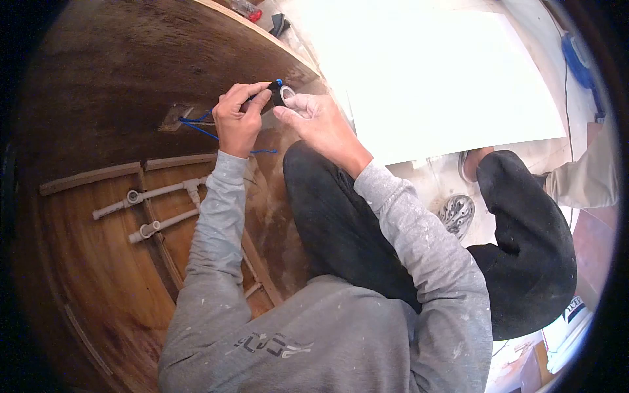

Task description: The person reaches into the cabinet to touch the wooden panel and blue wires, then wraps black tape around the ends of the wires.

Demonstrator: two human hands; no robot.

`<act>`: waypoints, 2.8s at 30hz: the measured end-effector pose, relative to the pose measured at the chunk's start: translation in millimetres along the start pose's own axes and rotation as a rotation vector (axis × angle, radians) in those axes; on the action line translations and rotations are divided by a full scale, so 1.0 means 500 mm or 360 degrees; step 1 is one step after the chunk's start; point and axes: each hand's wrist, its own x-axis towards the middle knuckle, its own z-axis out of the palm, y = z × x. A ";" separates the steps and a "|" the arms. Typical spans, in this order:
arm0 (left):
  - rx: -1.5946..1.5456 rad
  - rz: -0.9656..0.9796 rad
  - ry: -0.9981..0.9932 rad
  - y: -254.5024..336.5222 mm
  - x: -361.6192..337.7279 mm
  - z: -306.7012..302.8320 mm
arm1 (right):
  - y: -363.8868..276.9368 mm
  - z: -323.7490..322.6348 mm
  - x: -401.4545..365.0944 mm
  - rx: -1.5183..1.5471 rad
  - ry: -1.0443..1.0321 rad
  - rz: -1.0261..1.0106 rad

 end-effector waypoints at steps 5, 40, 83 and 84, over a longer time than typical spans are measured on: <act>0.0024 -0.0011 0.0012 -0.010 0.005 -0.004 | 0.014 0.025 -0.015 -0.0424 0.0150 -0.0257; -0.0260 -0.0059 -0.0095 0.000 -0.020 -0.068 | 0.094 0.012 0.056 -0.0271 -0.0158 -0.0106; -0.0055 -0.0006 0.0014 -0.009 -0.007 0.031 | 0.056 -0.038 0.003 -0.0102 -0.0190 0.0027; -0.0091 -0.0070 -0.0007 -0.008 -0.010 0.032 | 0.033 -0.030 -0.008 -0.0047 -0.0231 -0.0004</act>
